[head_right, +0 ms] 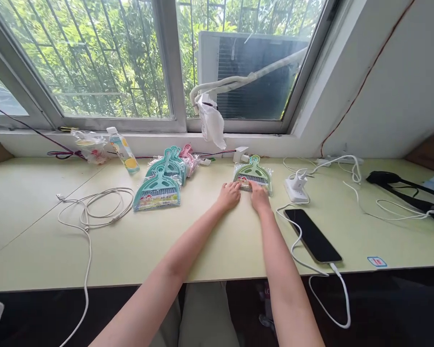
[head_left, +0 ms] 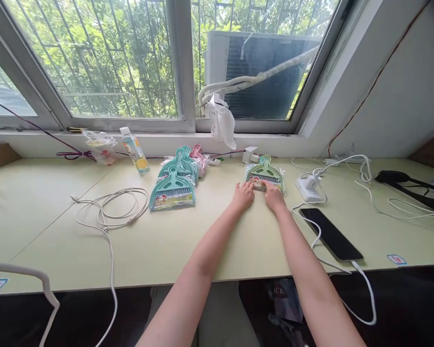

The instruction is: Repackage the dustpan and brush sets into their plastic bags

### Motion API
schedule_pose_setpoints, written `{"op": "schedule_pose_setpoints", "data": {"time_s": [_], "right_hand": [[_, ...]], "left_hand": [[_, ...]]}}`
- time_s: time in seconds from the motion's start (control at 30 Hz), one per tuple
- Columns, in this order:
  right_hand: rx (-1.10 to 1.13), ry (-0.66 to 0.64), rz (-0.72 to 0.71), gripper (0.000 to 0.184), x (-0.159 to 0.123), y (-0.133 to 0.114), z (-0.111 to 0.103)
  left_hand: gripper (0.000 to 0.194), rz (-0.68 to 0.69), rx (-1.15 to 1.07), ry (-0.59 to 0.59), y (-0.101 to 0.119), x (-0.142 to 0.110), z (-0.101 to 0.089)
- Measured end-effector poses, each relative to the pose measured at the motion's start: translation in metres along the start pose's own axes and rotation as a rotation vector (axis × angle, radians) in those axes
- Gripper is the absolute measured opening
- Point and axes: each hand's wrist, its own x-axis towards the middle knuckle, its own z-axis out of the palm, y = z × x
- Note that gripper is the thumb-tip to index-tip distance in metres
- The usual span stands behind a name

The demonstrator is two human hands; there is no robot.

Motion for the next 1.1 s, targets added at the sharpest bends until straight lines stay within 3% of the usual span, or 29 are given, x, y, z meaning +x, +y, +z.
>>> {"op": "schedule_pose_setpoints", "data": {"time_s": [0.1,0.23,0.37,0.47,0.6,0.83,1.1], "right_hand": [[0.020,0.117,0.233,0.040,0.000,0.006,-0.001],[0.098,0.257,0.419,0.020,0.003,0.022,-0.001],[0.275,0.325,0.492,0.032,0.012,0.038,0.008],[0.354,0.368,0.564,0.044,0.018,0.045,0.014],[0.431,0.412,0.663,0.038,0.020,0.049,0.016],[0.432,0.453,0.733,0.030,0.021,0.046,0.012],[0.277,0.393,0.772,0.031,0.024,0.032,0.002]], "left_hand": [[0.040,-0.052,0.023,0.009,-0.003,0.005,-0.003],[0.030,-0.168,-0.033,0.049,-0.011,0.020,-0.003],[0.020,-0.234,-0.151,-0.004,-0.022,0.041,0.001],[0.014,-0.298,-0.167,0.030,-0.026,0.054,0.006],[0.008,-0.360,-0.259,0.095,-0.028,0.059,0.012],[0.049,-0.508,-0.449,0.159,-0.026,0.060,0.008],[0.054,-0.471,-0.298,0.148,-0.020,0.062,0.007]]}}
